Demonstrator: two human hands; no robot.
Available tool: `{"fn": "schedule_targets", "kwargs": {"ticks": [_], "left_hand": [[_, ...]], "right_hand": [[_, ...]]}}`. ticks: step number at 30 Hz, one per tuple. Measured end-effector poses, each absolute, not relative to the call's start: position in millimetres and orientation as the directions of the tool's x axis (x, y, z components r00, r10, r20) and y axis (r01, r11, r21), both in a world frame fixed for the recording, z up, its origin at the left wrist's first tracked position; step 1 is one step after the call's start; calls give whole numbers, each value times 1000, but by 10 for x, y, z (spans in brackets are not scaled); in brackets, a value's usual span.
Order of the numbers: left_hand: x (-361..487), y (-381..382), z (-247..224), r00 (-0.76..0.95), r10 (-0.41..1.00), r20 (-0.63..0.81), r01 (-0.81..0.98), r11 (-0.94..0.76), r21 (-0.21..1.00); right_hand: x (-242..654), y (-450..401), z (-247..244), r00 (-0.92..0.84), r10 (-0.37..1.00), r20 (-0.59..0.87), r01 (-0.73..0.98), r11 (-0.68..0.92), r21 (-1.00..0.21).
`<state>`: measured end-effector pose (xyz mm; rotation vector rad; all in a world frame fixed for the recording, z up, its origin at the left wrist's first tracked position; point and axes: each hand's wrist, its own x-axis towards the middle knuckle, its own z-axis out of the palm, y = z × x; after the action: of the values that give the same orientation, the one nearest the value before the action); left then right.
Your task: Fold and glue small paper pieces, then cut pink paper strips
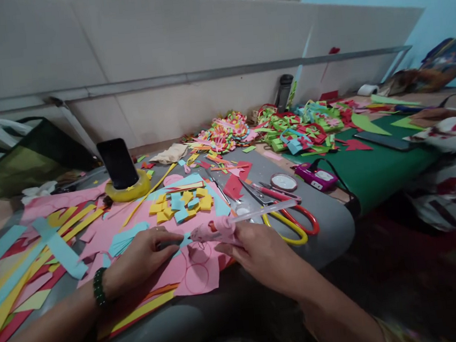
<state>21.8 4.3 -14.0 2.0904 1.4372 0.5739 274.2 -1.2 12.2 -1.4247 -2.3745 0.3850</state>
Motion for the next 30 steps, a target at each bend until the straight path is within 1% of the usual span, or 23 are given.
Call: {"fn": "schedule_targets", "kwargs": {"ticks": [2,6,12,17,20,26,30], "left_hand": [[220,46,-150,352,934,59,714,-309,628],[219,48,-157,356,932,74,711,-321,625],[223,44,-136,363,929,73,683,-319,657],[231,49,-127,367,927,72,664,-316,678],[234,50,-129,351,935,58,669,-294,682],[221,58,-155,343,937,62,672,-291,681],[212,67,-187,312,949,53,653,-254,713]], "right_hand": [[2684,15,93,-452,882,133,809,468,-355],[2637,74,95,-472,874,119,820,484,-306],[2683,6,183,-505,862,37,809,488,-328],[2662,18,189,-486,869,94,818,491,-300],[2632,49,184,-482,871,99,826,489,-281],[2698,1,209,-469,882,54,828,460,-321],[2732,-19,223,-465,880,99,796,464,-388]]}}
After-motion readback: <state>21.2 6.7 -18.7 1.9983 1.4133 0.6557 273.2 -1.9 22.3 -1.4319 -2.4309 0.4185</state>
